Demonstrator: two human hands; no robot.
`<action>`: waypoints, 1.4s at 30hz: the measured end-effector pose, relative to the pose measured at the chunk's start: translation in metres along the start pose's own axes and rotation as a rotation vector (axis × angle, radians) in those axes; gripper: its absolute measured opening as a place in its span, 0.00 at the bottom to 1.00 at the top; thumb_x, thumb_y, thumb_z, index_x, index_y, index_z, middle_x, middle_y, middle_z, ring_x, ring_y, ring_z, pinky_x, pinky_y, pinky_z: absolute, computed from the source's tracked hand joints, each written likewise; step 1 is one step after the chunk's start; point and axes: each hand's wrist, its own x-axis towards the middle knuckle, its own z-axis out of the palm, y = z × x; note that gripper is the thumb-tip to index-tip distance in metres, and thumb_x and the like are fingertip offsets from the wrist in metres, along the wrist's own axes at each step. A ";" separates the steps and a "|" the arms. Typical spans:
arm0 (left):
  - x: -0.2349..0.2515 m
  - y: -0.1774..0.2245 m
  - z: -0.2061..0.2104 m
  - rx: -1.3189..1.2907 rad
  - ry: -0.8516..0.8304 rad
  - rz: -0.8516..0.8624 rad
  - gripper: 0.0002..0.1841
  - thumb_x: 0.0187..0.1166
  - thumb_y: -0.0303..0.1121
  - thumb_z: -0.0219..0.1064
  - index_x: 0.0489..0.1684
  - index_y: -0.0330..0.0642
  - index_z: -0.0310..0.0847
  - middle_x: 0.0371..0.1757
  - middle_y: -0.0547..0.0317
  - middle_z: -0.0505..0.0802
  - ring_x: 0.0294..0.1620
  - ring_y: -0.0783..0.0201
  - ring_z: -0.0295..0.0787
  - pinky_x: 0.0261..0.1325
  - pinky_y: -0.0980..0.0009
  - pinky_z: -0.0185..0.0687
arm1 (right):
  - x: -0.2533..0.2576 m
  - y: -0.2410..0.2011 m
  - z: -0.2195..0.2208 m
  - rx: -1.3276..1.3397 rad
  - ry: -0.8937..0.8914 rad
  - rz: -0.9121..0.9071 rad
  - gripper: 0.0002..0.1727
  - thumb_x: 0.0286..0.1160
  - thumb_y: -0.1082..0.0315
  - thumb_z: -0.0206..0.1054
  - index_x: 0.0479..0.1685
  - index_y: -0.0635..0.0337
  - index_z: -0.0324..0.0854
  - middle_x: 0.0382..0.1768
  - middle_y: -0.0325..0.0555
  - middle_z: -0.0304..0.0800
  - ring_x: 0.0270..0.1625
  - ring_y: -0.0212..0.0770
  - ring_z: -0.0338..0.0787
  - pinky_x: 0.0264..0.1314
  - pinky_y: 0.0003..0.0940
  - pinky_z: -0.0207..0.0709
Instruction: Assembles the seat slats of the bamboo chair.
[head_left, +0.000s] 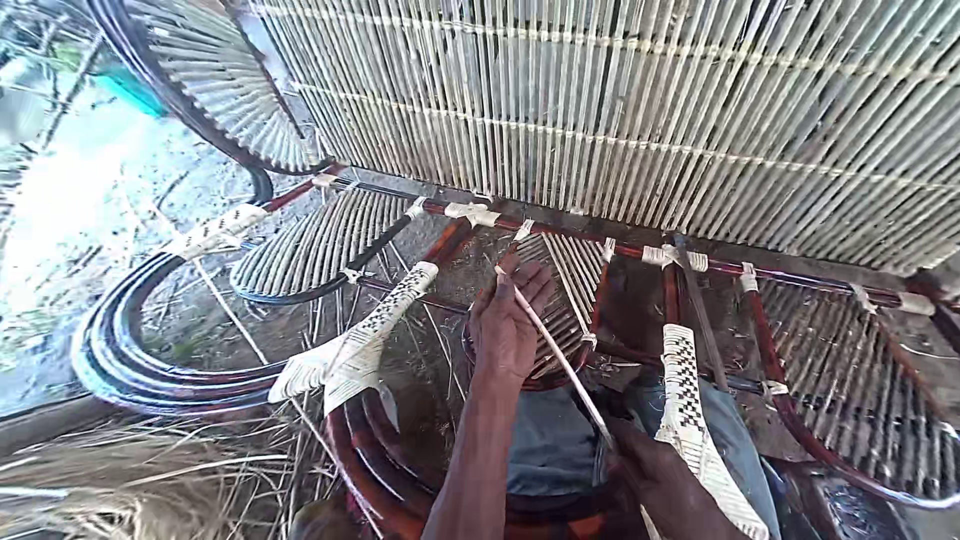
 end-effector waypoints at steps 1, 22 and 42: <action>-0.003 0.006 -0.001 -0.003 -0.041 0.004 0.19 0.97 0.33 0.41 0.68 0.37 0.77 0.53 0.48 0.96 0.54 0.52 0.97 0.64 0.54 0.91 | -0.002 0.003 0.003 0.034 0.038 -0.027 0.22 0.87 0.63 0.58 0.77 0.59 0.76 0.31 0.46 0.88 0.24 0.40 0.85 0.27 0.42 0.84; -0.094 -0.033 0.038 0.171 -0.008 -0.351 0.16 0.95 0.37 0.50 0.46 0.39 0.82 0.28 0.58 0.87 0.26 0.63 0.89 0.40 0.60 0.94 | 0.002 -0.045 -0.039 0.360 -0.292 0.180 0.11 0.92 0.59 0.51 0.66 0.46 0.66 0.22 0.32 0.70 0.12 0.26 0.63 0.11 0.21 0.59; -0.046 -0.044 0.042 -0.149 0.176 -0.237 0.18 0.97 0.39 0.40 0.36 0.48 0.72 0.17 0.72 0.75 0.12 0.77 0.70 0.20 0.83 0.72 | -0.017 -0.022 -0.028 0.101 -0.132 0.077 0.21 0.90 0.58 0.49 0.76 0.53 0.68 0.24 0.39 0.70 0.17 0.37 0.71 0.18 0.36 0.69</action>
